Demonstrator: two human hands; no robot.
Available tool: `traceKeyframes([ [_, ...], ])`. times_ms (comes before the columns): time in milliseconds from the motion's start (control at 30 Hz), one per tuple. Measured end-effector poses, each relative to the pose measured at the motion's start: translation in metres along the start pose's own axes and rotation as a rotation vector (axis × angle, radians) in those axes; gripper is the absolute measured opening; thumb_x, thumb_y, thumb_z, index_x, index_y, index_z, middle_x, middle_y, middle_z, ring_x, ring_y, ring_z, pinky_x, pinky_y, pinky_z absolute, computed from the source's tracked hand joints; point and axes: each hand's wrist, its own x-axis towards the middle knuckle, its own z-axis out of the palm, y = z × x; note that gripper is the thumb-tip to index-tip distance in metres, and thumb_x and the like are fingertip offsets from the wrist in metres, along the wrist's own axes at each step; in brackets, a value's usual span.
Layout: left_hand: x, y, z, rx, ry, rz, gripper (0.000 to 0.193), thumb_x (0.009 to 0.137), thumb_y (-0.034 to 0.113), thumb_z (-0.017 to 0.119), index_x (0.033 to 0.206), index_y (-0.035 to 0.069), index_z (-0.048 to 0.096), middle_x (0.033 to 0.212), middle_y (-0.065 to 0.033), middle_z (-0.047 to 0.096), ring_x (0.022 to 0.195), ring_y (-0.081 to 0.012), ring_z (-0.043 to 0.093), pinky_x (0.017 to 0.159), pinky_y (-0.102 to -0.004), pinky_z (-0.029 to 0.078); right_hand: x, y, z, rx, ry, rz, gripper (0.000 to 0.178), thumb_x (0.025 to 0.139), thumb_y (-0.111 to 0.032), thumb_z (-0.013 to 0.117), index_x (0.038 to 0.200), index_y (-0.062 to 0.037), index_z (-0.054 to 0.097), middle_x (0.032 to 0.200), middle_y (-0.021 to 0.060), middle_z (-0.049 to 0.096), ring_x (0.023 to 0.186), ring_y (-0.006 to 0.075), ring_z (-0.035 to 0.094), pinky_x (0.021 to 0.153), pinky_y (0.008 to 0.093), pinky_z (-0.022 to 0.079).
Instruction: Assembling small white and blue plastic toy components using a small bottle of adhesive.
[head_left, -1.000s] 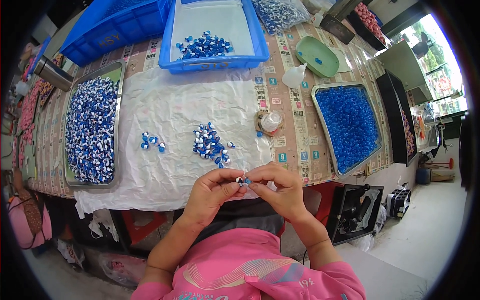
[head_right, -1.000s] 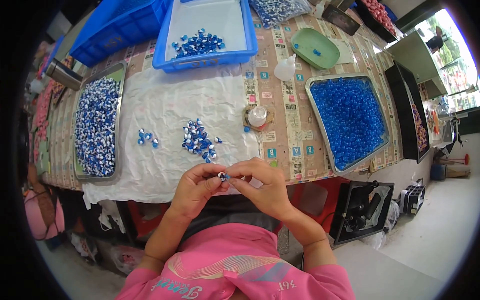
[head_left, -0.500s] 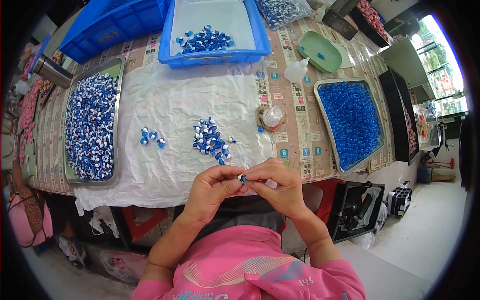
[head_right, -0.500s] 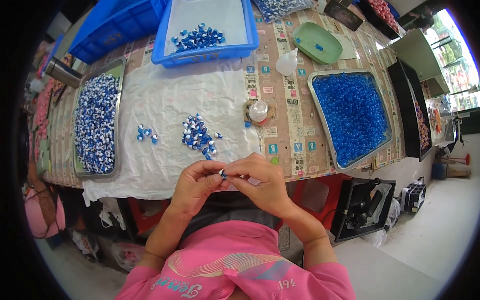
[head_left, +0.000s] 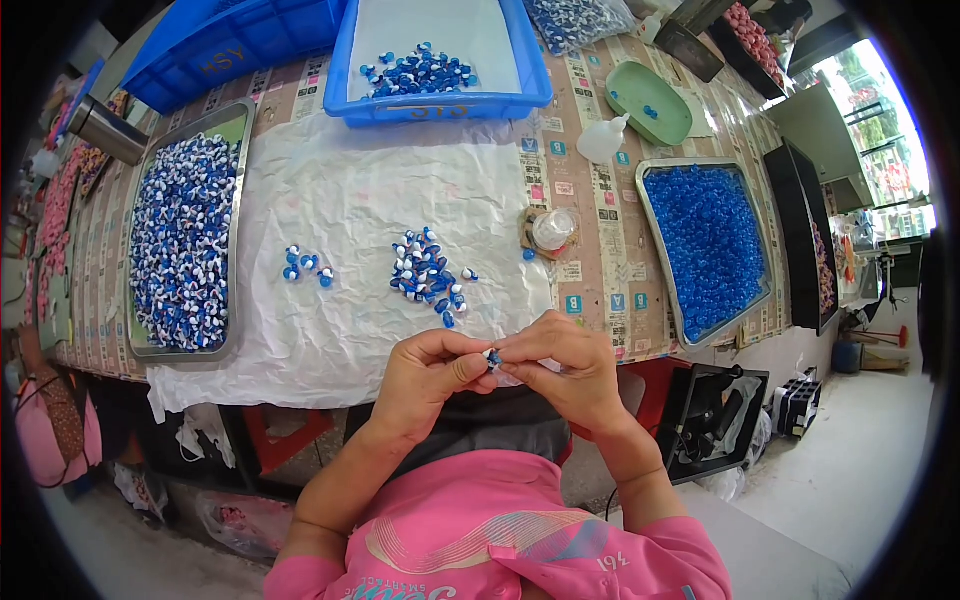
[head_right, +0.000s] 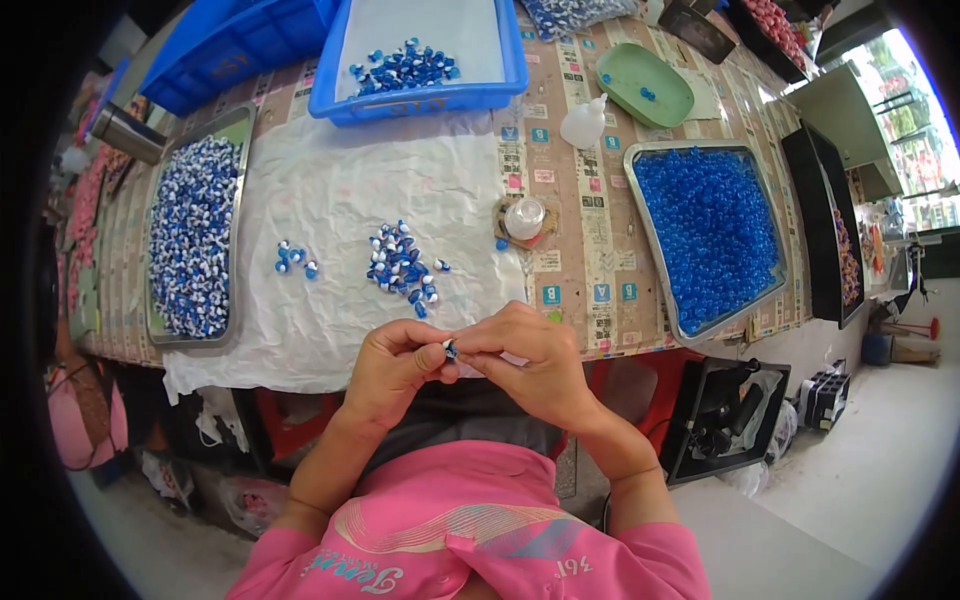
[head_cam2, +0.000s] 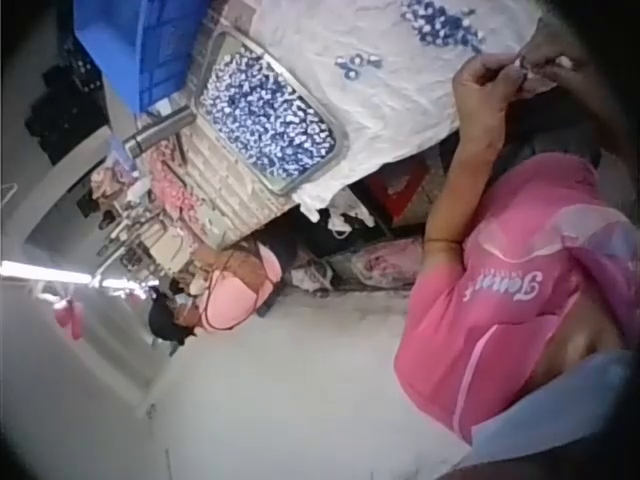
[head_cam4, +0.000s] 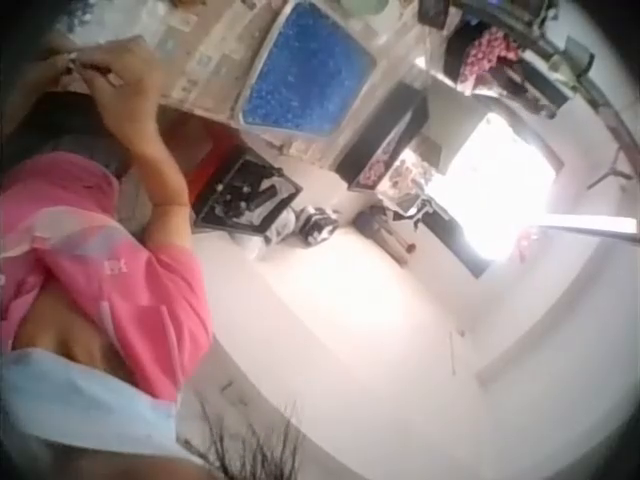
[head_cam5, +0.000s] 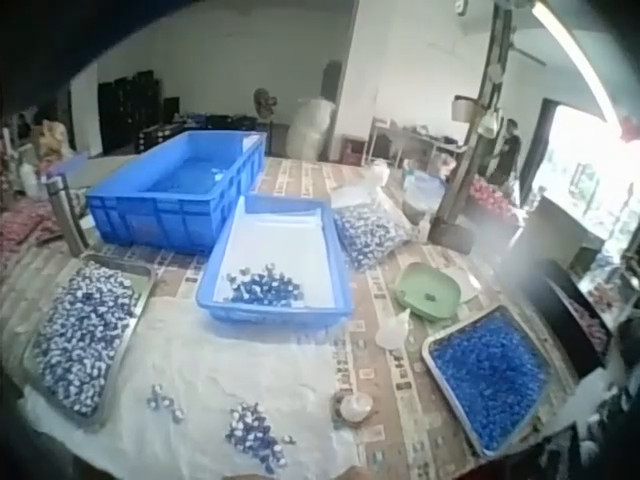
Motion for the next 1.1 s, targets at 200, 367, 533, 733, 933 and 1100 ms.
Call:
traceKeyframes([
  [200, 0.0, 0.001, 0.001, 0.066, 0.023, -0.008, 0.017, 0.088, 0.006, 0.069, 0.103, 0.0, 0.065, 0.094, -0.0129, 0.07, 0.077, -0.0176, 0.069, 0.071, -0.0285, 0.059, 0.004, -0.004, -0.005, -0.007, -0.048, 0.031, 0.018, 0.07, 0.003, 0.077, 0.087, -0.0053, 0.075, 0.086, 0.0054, 0.073, 0.077, 0.0165, 0.065, 0.069, 0.0279, 0.049],
  [367, 0.0, 0.0, 0.002, 0.063, 0.031, 0.013, 0.017, 0.088, 0.007, 0.07, 0.102, -0.001, 0.065, 0.094, -0.0131, 0.07, 0.077, -0.0177, 0.069, 0.071, -0.0284, 0.059, 0.002, 0.001, -0.004, 0.088, -0.06, 0.147, 0.019, 0.07, 0.002, 0.077, 0.087, -0.0055, 0.076, 0.084, 0.0052, 0.073, 0.076, 0.0169, 0.066, 0.069, 0.0279, 0.049],
  [533, 0.001, 0.007, 0.0, 0.07, 0.012, -0.063, 0.017, 0.087, 0.008, 0.07, 0.101, -0.002, 0.065, 0.093, -0.0132, 0.07, 0.078, -0.0178, 0.069, 0.071, -0.0282, 0.059, 0.004, -0.001, -0.006, -0.028, -0.071, -0.022, 0.019, 0.07, 0.004, 0.076, 0.086, -0.0052, 0.075, 0.084, 0.0048, 0.072, 0.077, 0.017, 0.066, 0.07, 0.0275, 0.049],
  [733, 0.003, 0.002, 0.0, 0.112, 0.003, -0.023, 0.018, 0.087, 0.007, 0.07, 0.101, -0.002, 0.066, 0.092, -0.0133, 0.07, 0.079, -0.018, 0.069, 0.073, -0.0285, 0.059, 0.005, 0.001, -0.007, 0.016, -0.094, 0.097, 0.019, 0.069, 0.004, 0.075, 0.085, -0.0064, 0.074, 0.085, 0.0044, 0.072, 0.077, 0.0169, 0.066, 0.068, 0.0291, 0.05],
  [933, 0.003, 0.006, 0.0, 0.088, -0.002, -0.066, 0.019, 0.087, 0.005, 0.07, 0.103, -0.003, 0.066, 0.092, -0.0141, 0.07, 0.081, -0.0189, 0.07, 0.074, -0.0295, 0.059, 0.003, 0.0, -0.009, -0.124, -0.092, -0.068, 0.018, 0.069, 0.004, 0.075, 0.085, -0.0056, 0.074, 0.084, 0.0041, 0.072, 0.077, 0.0168, 0.066, 0.069, 0.0286, 0.05],
  [1100, 0.003, 0.005, 0.0, 0.104, -0.018, -0.055, 0.016, 0.089, 0.003, 0.068, 0.103, -0.004, 0.067, 0.092, -0.0142, 0.07, 0.082, -0.0179, 0.07, 0.074, -0.0277, 0.059, 0.002, 0.0, -0.01, -0.025, -0.104, 0.069, 0.018, 0.07, 0.004, 0.076, 0.086, -0.0043, 0.073, 0.084, 0.0042, 0.071, 0.078, 0.0162, 0.066, 0.068, 0.0289, 0.05],
])
